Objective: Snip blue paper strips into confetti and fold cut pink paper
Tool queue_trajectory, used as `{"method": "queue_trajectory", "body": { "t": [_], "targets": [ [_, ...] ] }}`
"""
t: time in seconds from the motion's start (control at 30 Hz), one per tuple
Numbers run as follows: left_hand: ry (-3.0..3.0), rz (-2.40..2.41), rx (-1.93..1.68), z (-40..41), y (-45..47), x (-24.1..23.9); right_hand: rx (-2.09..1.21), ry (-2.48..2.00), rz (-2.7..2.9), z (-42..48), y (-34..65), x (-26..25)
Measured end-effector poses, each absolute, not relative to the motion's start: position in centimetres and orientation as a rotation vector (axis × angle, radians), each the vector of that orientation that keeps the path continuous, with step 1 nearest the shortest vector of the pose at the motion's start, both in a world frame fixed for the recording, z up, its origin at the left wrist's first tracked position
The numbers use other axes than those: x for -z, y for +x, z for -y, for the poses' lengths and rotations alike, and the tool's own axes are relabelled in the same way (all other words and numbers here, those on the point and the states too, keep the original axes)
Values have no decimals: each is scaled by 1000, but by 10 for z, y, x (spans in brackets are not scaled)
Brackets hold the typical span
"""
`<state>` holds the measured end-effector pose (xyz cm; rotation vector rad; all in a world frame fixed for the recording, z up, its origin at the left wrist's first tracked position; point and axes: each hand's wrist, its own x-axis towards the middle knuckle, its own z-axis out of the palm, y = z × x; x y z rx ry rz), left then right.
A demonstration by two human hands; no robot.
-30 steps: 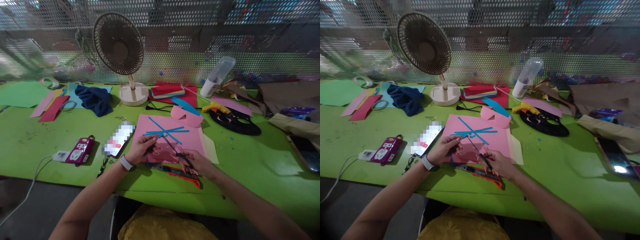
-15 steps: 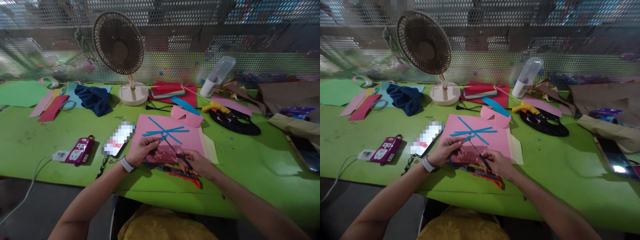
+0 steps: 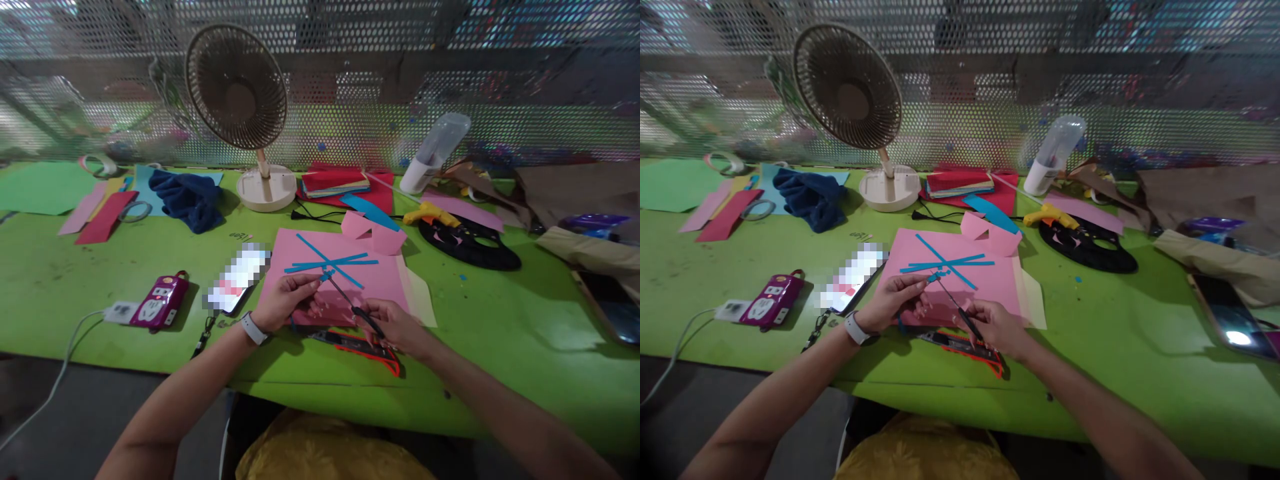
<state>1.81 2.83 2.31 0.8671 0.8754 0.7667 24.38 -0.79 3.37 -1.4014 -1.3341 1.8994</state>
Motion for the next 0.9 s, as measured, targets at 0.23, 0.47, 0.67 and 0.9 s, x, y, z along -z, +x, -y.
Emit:
{"method": "queue_trajectory", "body": {
  "t": [0.23,0.47,0.67,0.9],
  "targets": [
    [865,-869,-766,-30,17,-22,-1909,-1403,1319,6,241,-35],
    [872,-887,-768,-30,17,-22,-1862,-1426,1327,7,246,-25],
    [856,-915,-763,-33,16,-18,-1808,-1451,1375,6,250,-22],
    [847,-897,-795,-34,16,-18,-1814,-1450,1325,5,248,-30]
  ]
}}
